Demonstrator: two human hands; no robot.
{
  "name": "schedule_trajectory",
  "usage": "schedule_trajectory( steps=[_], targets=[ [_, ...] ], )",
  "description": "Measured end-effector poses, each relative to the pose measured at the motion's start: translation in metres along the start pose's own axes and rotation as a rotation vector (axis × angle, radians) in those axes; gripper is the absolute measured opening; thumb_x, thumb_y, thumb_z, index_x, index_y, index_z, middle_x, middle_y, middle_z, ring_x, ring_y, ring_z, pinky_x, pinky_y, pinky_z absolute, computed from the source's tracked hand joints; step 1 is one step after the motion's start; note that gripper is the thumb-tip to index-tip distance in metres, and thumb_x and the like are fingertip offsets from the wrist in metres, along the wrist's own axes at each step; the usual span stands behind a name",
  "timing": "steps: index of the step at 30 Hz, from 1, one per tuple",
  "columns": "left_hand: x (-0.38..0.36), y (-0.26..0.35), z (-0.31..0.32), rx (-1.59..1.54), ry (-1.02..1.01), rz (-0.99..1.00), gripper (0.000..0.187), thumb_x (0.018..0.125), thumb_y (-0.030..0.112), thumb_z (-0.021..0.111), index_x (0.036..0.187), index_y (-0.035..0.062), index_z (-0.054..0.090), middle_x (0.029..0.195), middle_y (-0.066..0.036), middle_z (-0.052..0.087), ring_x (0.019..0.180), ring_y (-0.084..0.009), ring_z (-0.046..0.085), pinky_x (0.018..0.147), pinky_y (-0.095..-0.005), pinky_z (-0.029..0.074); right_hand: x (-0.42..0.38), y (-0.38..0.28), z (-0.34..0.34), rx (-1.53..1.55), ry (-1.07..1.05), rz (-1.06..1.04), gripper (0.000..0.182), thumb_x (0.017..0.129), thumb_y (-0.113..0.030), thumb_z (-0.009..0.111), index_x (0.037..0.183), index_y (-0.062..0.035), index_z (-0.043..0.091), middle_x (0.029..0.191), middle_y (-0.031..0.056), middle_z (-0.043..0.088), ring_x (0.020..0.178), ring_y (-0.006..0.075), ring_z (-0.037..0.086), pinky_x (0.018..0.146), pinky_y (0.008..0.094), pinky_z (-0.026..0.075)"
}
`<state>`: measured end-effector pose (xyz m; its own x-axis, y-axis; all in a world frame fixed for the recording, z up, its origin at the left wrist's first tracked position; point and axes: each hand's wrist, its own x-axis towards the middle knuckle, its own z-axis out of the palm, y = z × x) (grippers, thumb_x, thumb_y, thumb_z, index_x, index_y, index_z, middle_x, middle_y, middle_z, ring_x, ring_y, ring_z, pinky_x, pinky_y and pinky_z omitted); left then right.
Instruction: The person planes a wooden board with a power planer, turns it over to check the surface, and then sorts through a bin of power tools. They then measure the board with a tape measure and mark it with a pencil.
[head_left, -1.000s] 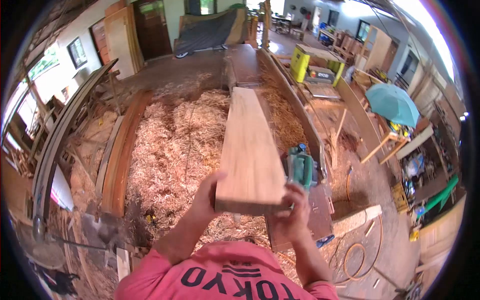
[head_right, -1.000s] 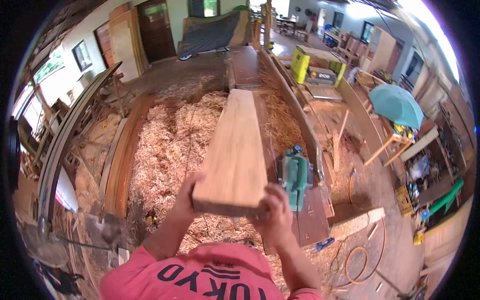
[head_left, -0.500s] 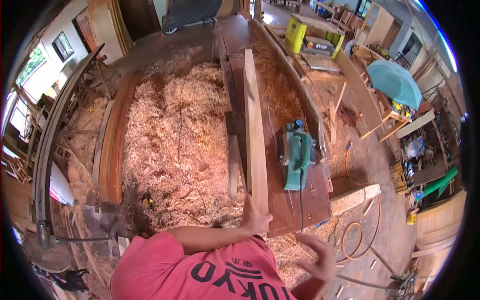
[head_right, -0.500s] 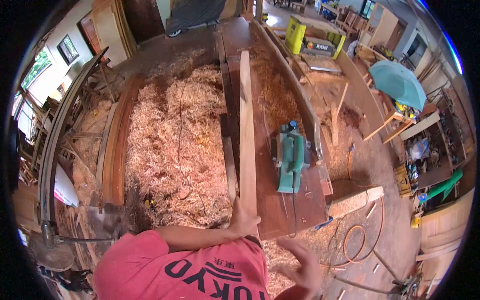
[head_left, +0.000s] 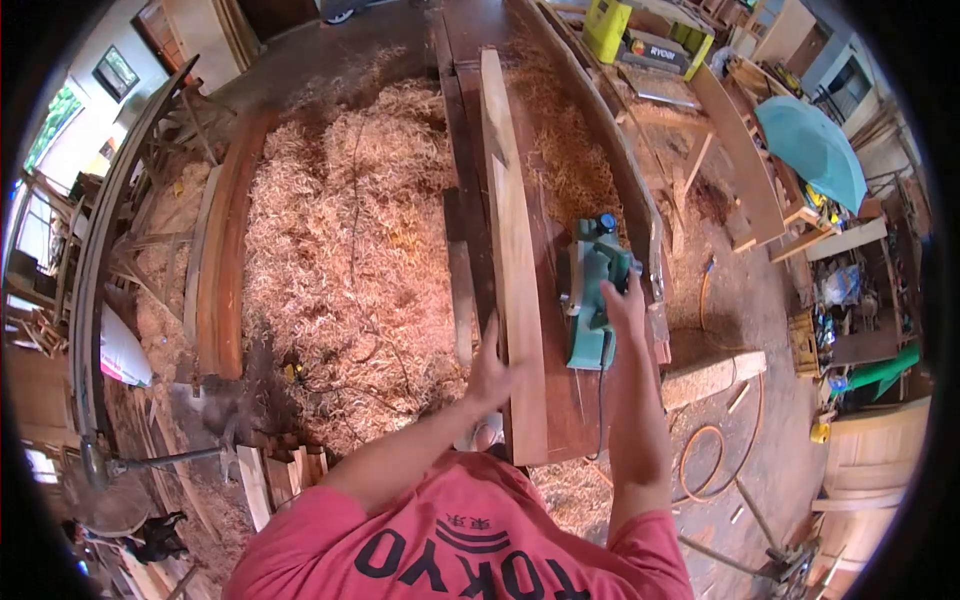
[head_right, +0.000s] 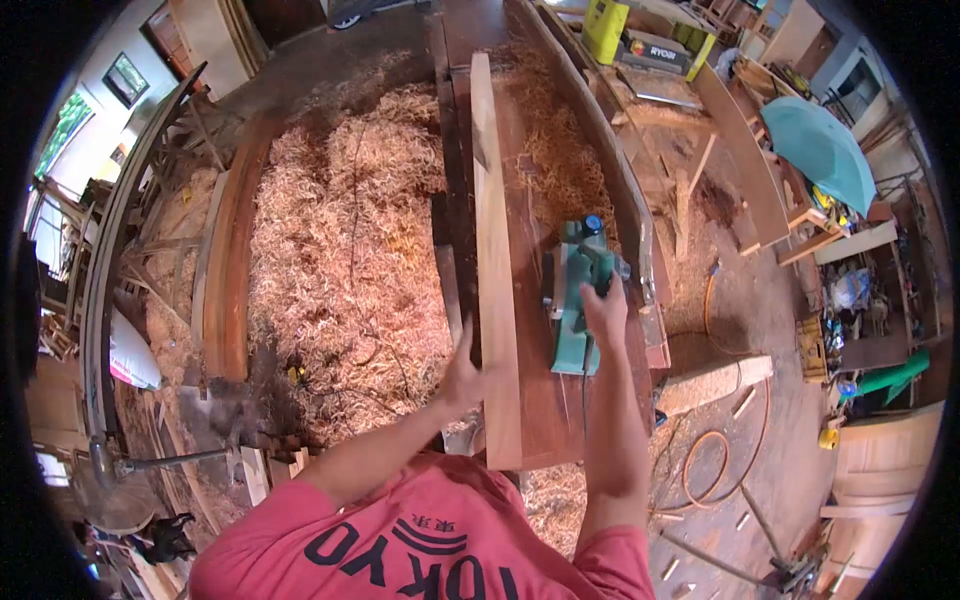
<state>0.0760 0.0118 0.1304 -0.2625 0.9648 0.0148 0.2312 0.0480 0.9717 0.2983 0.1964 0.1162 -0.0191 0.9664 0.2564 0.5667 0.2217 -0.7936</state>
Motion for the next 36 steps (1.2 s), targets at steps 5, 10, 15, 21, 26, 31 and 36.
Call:
schedule_trajectory(
  steps=[5,10,15,21,26,31,36],
  targets=[
    [0.100,-0.025,-0.014,-0.284,-0.149,0.023,0.095,0.084,0.024,0.078,0.156,0.0001,0.021,0.140,-0.015,0.054,0.123,-0.0205,0.055,0.103,-0.0311,0.046,0.026,-0.005,-0.001,0.480,-0.322,0.626,0.023,0.086,-0.013,0.067,0.106,-0.0063,0.057,0.078,0.0031,0.059,0.057,0.0137,0.057,0.051,0.0291,0.046],
    [0.116,-0.023,-0.011,-0.436,-0.174,0.068,0.090,0.086,0.019,0.076,0.155,0.0005,0.023,0.133,-0.011,0.057,0.118,-0.0186,0.057,0.100,-0.0305,0.047,-0.060,-0.103,-0.077,0.486,-0.198,0.741,0.022,0.082,-0.011,0.069,0.102,-0.0047,0.060,0.082,0.0033,0.059,0.055,0.0143,0.055,0.045,0.0299,0.045],
    [0.113,-0.015,-0.011,-0.449,-0.184,0.031,0.090,0.088,0.018,0.072,0.157,0.0007,0.016,0.137,-0.017,0.053,0.121,-0.0232,0.056,0.103,-0.0338,0.046,-0.201,-0.221,-0.139,0.259,0.090,0.769,0.023,0.078,-0.007,0.065,0.100,-0.0026,0.060,0.080,0.0027,0.061,0.059,0.0106,0.056,0.052,0.0265,0.046],
    [0.117,-0.021,-0.011,-0.451,-0.239,0.095,0.089,0.088,0.015,0.072,0.156,0.0008,0.016,0.140,-0.015,0.049,0.123,-0.0221,0.054,0.105,-0.0336,0.045,-0.289,-0.293,-0.163,0.248,0.002,0.896,0.029,0.072,-0.007,0.068,0.099,-0.0004,0.061,0.071,0.0017,0.058,0.055,0.0109,0.053,0.051,0.0260,0.043],
    [0.116,-0.034,-0.009,-0.439,-0.223,0.037,0.084,0.092,0.026,0.067,0.156,0.0020,0.019,0.144,-0.016,0.046,0.129,-0.0230,0.049,0.110,-0.0357,0.038,-0.344,-0.270,-0.162,0.205,-0.325,0.670,0.033,0.071,-0.006,0.072,0.102,0.0000,0.063,0.071,0.0070,0.060,0.062,0.0155,0.057,0.060,0.0308,0.047],
    [0.129,-0.043,-0.028,-0.621,-0.289,-0.373,0.085,0.096,0.070,0.027,0.155,0.0082,0.032,0.155,-0.009,0.039,0.142,-0.0237,0.034,0.118,-0.0437,0.023,-0.340,-0.272,-0.142,0.179,-0.405,0.607,0.021,0.072,-0.004,0.070,0.090,-0.0013,0.059,0.068,0.0037,0.059,0.061,0.0115,0.055,0.057,0.0305,0.045],
    [0.151,-0.104,-0.045,-0.834,-0.357,-0.557,0.095,0.093,0.078,0.012,0.154,0.0091,0.035,0.150,-0.009,0.048,0.138,-0.0254,0.040,0.118,-0.0450,0.019,-0.309,-0.282,-0.116,0.154,-0.386,0.648,0.021,0.074,-0.004,0.070,0.091,-0.0017,0.059,0.070,0.0032,0.059,0.063,0.0114,0.054,0.059,0.0302,0.046]
  ],
)
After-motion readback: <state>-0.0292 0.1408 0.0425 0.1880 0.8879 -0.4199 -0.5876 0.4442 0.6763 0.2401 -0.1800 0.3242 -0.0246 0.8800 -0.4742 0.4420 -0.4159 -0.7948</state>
